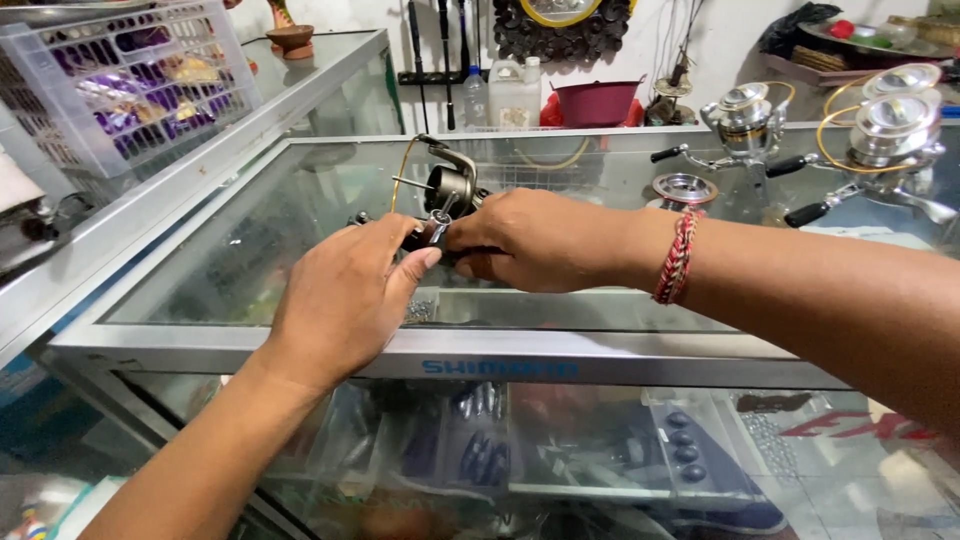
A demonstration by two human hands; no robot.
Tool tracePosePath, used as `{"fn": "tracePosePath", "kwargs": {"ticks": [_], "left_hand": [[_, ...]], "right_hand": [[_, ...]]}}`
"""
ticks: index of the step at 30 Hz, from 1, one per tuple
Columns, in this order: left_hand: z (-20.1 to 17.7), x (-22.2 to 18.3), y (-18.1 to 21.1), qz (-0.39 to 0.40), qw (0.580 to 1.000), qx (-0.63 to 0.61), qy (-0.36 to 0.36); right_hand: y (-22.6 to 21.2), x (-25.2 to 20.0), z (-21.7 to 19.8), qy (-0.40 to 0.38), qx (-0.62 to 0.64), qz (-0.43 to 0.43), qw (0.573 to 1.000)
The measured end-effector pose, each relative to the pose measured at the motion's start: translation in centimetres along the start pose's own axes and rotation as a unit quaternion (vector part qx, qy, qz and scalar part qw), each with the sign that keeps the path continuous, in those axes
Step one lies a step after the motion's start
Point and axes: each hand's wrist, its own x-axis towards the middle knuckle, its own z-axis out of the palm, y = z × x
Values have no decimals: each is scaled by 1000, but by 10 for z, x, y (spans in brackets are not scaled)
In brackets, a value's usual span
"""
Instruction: Reassembling a fishing reel by attaching the spool and handle to the main housing on a glass counter.
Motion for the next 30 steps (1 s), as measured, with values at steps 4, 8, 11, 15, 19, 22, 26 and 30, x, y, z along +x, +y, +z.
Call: {"fn": "tracePosePath", "kwargs": {"ticks": [4,8,11,15,19,22,26,30], "left_hand": [[-3,1,2,-8,1000,-11,-13],[-4,0,2,-33,999,-3,-34],[-2,3,2,-57,997,2,-55],[-4,6,7,-74,995,17,-70],[0,4,5,-71,995,22,-64],[0,1,6,-14,1000,24,-7],[-6,-1,13,122,986,81,78],[-9,0,16,178,967,134,121]], "right_hand": [[-10,-22,-35,-21,34,-2,999],[0,-55,-74,-25,-38,73,996],[29,-87,-89,-53,-113,139,982],[54,-118,-87,-124,-151,295,935],[66,-122,-79,-101,-134,274,947],[56,-109,-76,-84,-106,334,933],[62,-86,-63,-41,-87,220,971],[56,-57,-50,-18,-83,181,980]]}}
